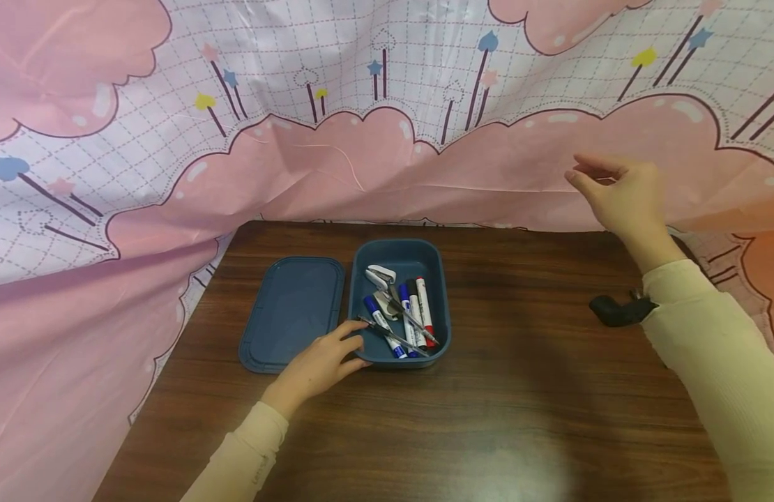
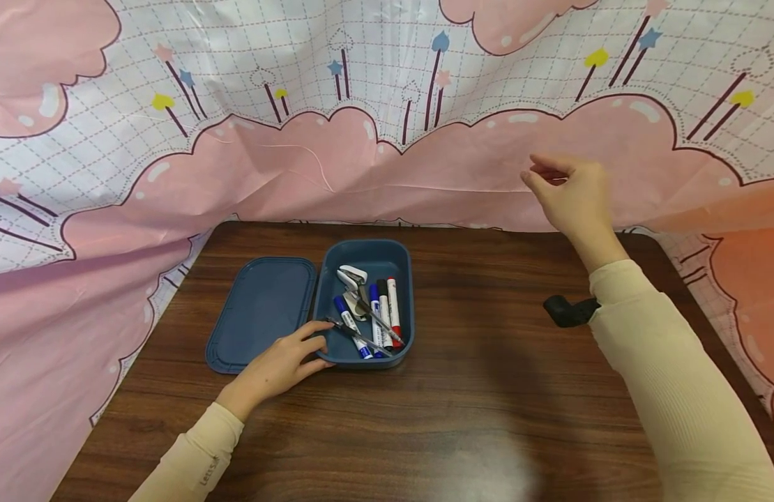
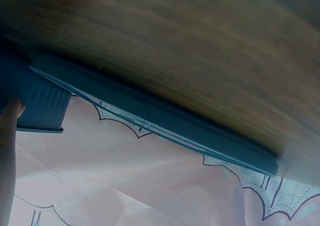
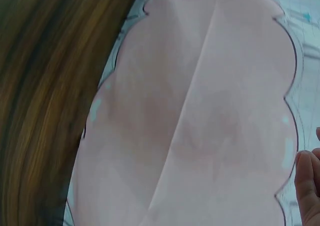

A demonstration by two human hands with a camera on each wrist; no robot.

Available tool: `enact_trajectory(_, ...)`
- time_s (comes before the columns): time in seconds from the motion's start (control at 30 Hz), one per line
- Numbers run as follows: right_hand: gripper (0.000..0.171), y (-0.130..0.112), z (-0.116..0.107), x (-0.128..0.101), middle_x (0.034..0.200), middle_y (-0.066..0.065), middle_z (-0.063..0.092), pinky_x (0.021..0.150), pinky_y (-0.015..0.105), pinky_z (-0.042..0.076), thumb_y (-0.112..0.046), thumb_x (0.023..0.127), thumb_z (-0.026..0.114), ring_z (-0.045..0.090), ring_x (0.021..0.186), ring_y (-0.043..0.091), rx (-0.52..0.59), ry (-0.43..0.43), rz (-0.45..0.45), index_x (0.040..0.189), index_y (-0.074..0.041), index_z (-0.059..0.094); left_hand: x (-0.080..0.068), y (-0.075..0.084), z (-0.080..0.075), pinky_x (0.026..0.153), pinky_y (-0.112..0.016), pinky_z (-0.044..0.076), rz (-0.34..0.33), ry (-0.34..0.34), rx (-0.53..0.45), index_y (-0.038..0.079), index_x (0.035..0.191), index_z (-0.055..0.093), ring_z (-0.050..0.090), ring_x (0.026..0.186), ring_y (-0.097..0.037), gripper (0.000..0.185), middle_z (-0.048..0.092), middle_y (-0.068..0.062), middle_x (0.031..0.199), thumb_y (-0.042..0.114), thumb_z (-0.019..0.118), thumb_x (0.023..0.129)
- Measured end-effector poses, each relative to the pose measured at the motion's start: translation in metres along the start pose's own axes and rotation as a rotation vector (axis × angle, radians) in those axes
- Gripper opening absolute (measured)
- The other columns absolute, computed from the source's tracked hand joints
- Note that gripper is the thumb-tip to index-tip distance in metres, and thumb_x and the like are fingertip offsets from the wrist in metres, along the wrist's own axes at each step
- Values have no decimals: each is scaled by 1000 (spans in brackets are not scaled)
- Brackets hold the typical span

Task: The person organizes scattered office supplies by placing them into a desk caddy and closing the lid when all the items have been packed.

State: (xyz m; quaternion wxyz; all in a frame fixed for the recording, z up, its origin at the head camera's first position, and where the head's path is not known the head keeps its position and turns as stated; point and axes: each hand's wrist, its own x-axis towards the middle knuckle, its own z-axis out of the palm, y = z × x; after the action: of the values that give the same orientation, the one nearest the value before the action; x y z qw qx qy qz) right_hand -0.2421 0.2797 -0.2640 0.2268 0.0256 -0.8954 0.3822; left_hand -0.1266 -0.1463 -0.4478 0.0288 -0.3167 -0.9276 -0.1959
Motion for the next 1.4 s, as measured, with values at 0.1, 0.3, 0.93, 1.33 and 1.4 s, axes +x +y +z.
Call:
enact_trajectory(0.1, 44, 8, -11, 1, 75, -44, 53, 65, 0, 38, -32, 87, 71, 51, 72, -24, 43, 36, 17, 124, -8, 66, 0, 0, 0, 67, -24, 54, -4, -2, -1, 15, 101, 66, 63, 72, -8, 19, 50, -7, 141, 29, 70, 89)
enact_trajectory(0.3, 43, 27, -37, 1, 74, -43, 54, 63, 0, 38, -31, 87, 72, 52, 72, -22, 73, 79, 111, 125, -13, 66, -1, 0, -1, 71, -29, 55, -16, -10, -2, 16, 101, 65, 64, 74, -9, 19, 49, -7, 143, 30, 70, 89)
enact_trajectory(0.93, 44, 122, -69, -42, 62, -51, 45, 58, -5, 34, -29, 87, 68, 44, 61, -31, -72, 152, 311, 126, -8, 62, -1, 0, -1, 68, -24, 54, -6, -15, -5, 15, 101, 65, 65, 77, -10, 19, 49, -7, 143, 30, 69, 90)
enact_trajectory(1.33, 68, 181, -66, -82, 103, -10, 75, 90, 48, 49, -54, 95, 48, 63, 97, 27, -337, -157, 445, 135, 1, 51, -2, 0, -1, 74, -32, 55, -9, -10, 4, 16, 101, 65, 68, 87, -14, 19, 49, -6, 143, 32, 69, 90)
enact_trajectory(1.4, 68, 189, -62, -88, 129, 24, 60, 103, 71, 26, -54, 96, 47, 46, 118, 53, -334, -191, 467, 136, 2, 49, -2, 0, -1, 75, -33, 56, -8, -8, 5, 16, 101, 65, 69, 89, -15, 20, 49, -6, 143, 32, 69, 90)
